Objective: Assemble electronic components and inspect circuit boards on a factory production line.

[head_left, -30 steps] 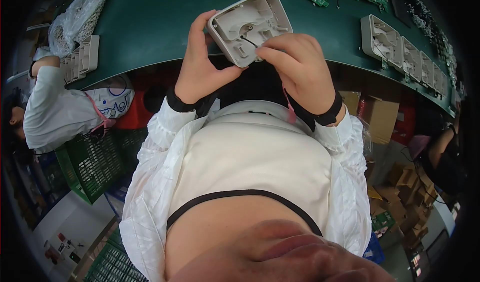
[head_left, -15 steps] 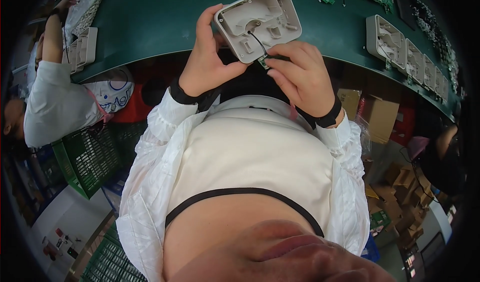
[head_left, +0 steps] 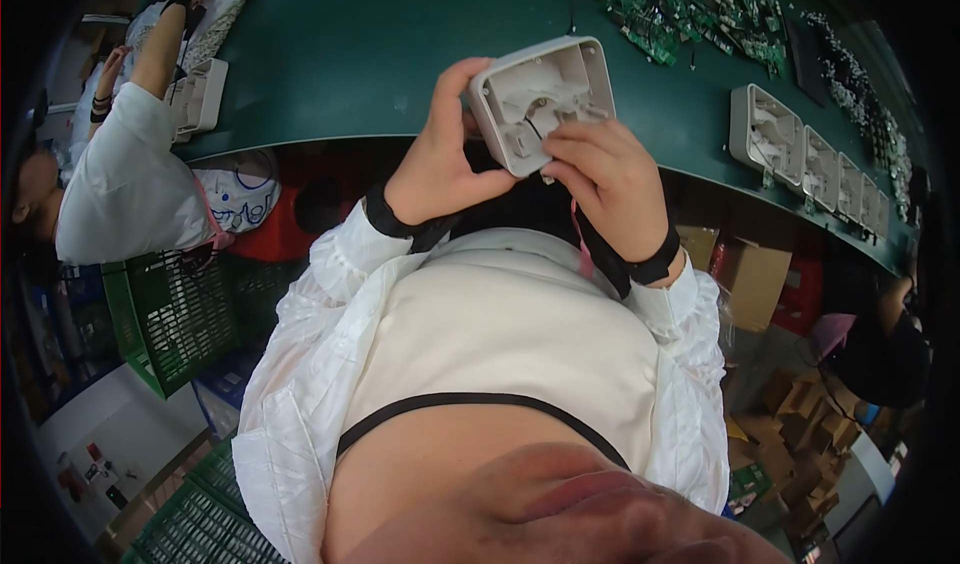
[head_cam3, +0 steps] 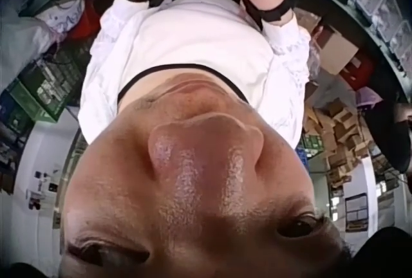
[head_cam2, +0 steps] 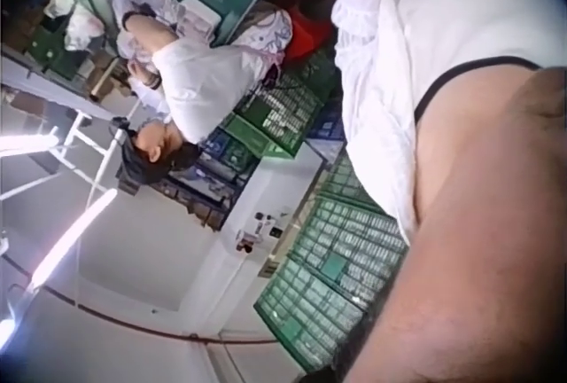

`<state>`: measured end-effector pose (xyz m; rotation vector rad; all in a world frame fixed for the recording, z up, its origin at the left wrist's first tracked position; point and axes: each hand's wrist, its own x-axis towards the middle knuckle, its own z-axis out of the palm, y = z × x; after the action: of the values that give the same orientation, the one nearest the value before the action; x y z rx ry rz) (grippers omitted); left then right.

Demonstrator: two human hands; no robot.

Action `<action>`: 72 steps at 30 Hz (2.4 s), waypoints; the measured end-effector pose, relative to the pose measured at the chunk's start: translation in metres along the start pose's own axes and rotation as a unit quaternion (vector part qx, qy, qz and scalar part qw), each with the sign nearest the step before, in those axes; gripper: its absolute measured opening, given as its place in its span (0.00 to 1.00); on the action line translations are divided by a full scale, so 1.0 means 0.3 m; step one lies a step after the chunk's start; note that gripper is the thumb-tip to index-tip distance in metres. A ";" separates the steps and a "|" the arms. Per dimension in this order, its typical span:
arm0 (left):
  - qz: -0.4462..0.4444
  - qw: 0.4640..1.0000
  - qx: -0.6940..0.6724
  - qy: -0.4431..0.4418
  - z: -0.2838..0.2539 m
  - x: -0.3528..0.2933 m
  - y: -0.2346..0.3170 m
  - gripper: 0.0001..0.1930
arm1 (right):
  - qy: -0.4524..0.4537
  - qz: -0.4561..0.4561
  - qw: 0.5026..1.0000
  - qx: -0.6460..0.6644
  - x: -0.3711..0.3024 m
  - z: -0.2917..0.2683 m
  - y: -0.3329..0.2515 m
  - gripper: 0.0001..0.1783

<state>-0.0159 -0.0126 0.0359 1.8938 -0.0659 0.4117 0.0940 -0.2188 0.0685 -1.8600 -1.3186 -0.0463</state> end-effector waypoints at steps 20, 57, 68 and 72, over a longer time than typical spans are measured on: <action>-0.077 0.988 -0.043 -0.124 0.018 0.015 0.054 0.46 | -0.042 0.025 0.978 -0.201 -0.103 -0.370 0.230 0.06; -0.151 0.748 0.628 0.152 -1.464 0.678 -0.776 0.27 | 0.082 0.176 0.902 -0.386 -0.418 -0.591 0.292 0.14; -0.231 0.753 0.613 0.060 -1.175 0.801 -0.579 0.27 | 0.093 0.235 0.896 -0.365 -0.423 -0.538 0.148 0.11; -0.169 0.752 0.634 0.063 -1.088 0.751 -0.506 0.27 | 0.115 0.150 0.927 -0.323 -0.285 -0.538 0.172 0.11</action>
<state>0.1504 0.3768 0.0674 3.1160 0.8531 0.3407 0.1631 -0.3923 0.1029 -2.4988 -0.8944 -0.5824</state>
